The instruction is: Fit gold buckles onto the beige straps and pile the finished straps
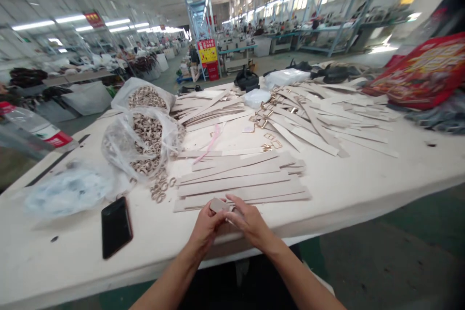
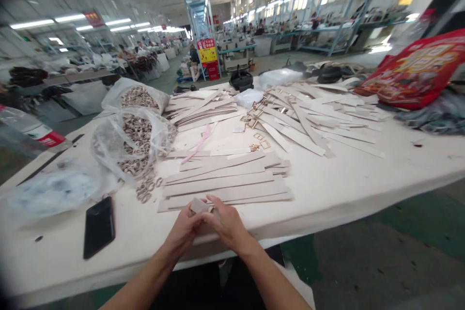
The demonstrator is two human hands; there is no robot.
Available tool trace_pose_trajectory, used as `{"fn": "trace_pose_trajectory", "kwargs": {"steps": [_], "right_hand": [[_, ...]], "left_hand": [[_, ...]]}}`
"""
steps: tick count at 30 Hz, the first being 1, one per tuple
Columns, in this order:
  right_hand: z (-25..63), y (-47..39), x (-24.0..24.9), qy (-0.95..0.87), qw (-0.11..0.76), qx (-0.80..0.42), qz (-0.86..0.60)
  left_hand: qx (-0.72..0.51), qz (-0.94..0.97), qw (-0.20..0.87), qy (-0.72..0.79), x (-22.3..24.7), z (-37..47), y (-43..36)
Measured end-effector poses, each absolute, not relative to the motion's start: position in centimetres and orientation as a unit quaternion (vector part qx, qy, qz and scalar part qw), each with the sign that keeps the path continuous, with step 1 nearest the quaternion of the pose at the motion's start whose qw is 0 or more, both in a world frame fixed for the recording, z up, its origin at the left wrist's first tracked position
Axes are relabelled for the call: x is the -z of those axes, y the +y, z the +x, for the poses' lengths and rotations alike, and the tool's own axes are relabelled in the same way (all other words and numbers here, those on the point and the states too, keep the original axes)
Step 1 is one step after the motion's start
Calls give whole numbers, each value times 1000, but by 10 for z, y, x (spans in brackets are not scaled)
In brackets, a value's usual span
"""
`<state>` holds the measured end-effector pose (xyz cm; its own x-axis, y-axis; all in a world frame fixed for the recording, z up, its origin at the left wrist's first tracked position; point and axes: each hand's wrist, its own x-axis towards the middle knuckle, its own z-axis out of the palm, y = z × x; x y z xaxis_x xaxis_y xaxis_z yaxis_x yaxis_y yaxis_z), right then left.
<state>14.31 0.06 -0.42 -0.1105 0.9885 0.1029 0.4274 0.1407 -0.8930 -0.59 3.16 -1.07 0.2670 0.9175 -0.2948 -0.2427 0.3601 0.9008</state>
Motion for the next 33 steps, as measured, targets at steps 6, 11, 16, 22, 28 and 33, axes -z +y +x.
{"fn": "trace_pose_trajectory", "kwargs": {"steps": [6,11,16,22,28,33], "right_hand": [[156,2,-4,-552,474,-452,-516],[185,4,-2,-436,489,-578,-486],[234,5,2,-399,503,-577,-505],[265,16,18,-365,555,-502,-554],[266,20,28,-363,552,-529,-533],[267,21,33,-369,554,-519,-537]], "left_hand": [[-373,572,593,427,-14,14,40],[-324,615,596,402,-28,38,56],[-256,657,618,348,-38,77,136],[-207,829,341,392,-30,180,289],[-97,906,253,325,-7,276,346],[-31,910,222,348,1,285,361]]}}
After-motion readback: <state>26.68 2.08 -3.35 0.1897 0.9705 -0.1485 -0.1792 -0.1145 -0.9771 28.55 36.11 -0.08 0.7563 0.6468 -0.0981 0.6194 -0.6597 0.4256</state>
